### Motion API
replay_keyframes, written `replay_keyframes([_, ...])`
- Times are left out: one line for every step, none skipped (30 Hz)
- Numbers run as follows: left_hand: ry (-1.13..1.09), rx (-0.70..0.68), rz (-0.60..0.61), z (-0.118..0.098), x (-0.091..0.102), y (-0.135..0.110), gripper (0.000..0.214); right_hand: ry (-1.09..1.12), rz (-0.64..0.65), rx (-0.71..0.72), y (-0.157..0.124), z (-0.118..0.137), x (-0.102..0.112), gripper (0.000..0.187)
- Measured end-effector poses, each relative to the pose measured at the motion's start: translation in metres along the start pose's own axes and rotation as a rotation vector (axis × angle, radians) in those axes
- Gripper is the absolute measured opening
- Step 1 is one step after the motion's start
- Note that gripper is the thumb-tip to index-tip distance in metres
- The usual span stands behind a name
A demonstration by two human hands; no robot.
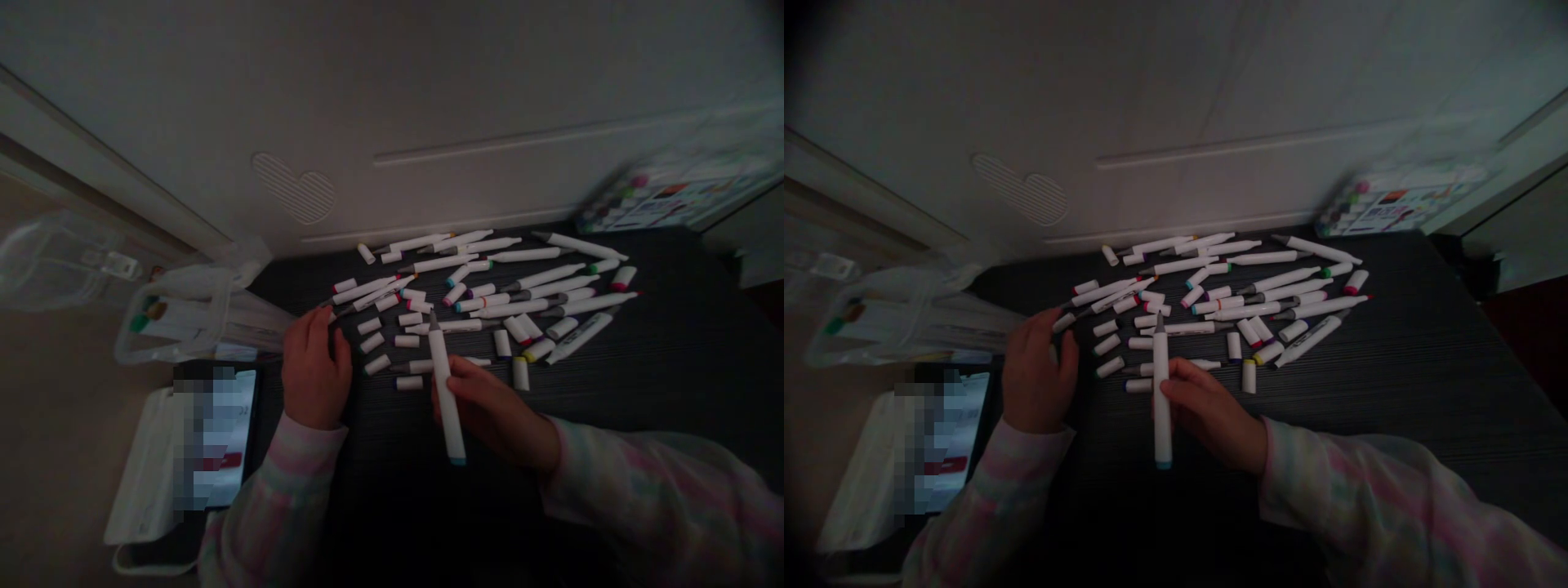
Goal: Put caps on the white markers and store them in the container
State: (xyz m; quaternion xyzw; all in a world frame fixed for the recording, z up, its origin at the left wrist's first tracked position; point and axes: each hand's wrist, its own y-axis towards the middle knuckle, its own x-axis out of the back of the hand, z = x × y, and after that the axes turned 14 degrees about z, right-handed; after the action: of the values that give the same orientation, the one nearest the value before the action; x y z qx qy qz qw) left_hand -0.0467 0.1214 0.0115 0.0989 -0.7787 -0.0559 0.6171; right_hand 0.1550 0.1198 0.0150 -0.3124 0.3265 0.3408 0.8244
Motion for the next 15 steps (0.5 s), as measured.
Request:
replay_keyframes([0.008, 0.005, 0.028, 0.0003, -0.0017, -0.0001, 0.034, 0.0, 0.003, 0.001, -0.0001, 0.0001, -0.0003, 0.02])
replay_keyframes([0.018, 0.007, 0.06, 0.0005, -0.0036, -0.0003, 0.035, -0.001, 0.005, 0.001, -0.0001, 0.0002, -0.0006, 0.02])
replay_keyframes([0.031, 0.013, 0.094, 0.0007, -0.0055, -0.0005, 0.036, -0.004, 0.004, 0.0, -0.0002, 0.0003, -0.0009, 0.02])
replay_keyframes([0.045, 0.021, 0.122, 0.0008, -0.0071, -0.0007, 0.037, -0.007, 0.001, 0.0, -0.0001, 0.0004, -0.0011, 0.02])
replay_keyframes([0.059, 0.029, 0.143, 0.0008, -0.0083, -0.0008, 0.037, -0.011, -0.003, -0.001, -0.0001, 0.0004, -0.001, 0.02])
replay_keyframes([0.073, 0.035, 0.157, 0.0009, -0.0091, -0.0009, 0.037, -0.012, -0.006, -0.003, 0.0, 0.0004, -0.0007, 0.021])
replay_keyframes([0.086, 0.036, 0.172, 0.0009, -0.0093, -0.0009, 0.037, -0.011, -0.009, -0.005, 0.0001, 0.0002, -0.0003, 0.02])
replay_keyframes([0.097, 0.035, 0.186, 0.001, -0.0091, -0.0009, 0.037, -0.01, -0.008, -0.006, 0.0002, 0.0, 0.0003, 0.02])
replay_keyframes([0.105, 0.032, 0.199, 0.001, -0.0087, -0.0008, 0.036, -0.012, -0.004, -0.004, 0.0002, -0.0003, 0.001, 0.02])
replay_keyframes([0.113, 0.028, 0.208, 0.001, -0.008, -0.0008, 0.034, -0.012, 0.001, -0.001, 0.0001, -0.0006, 0.0016, 0.02])
replay_keyframes([0.12, 0.027, 0.214, 0.0009, -0.0072, -0.0009, 0.033, -0.013, 0.005, 0.002, 0.0, -0.0008, 0.0021, 0.019])
replay_keyframes([0.127, 0.029, 0.217, 0.0007, -0.0064, -0.0009, 0.032, -0.013, 0.006, 0.005, -0.0001, -0.001, 0.0024, 0.019])
replay_keyframes([0.134, 0.036, 0.214, 0.0003, -0.0056, -0.001, 0.032, -0.015, 0.006, 0.005, -0.0002, -0.001, 0.0024, 0.018])
replay_keyframes([0.142, 0.043, 0.209, -0.0002, -0.0049, -0.0011, 0.032, -0.014, 0.004, 0.003, -0.0003, -0.001, 0.0022, 0.018])
replay_keyframes([0.148, 0.051, 0.207, -0.001, -0.0042, -0.0012, 0.033, -0.012, 0.002, 0.002, -0.0003, -0.001, 0.0019, 0.018])
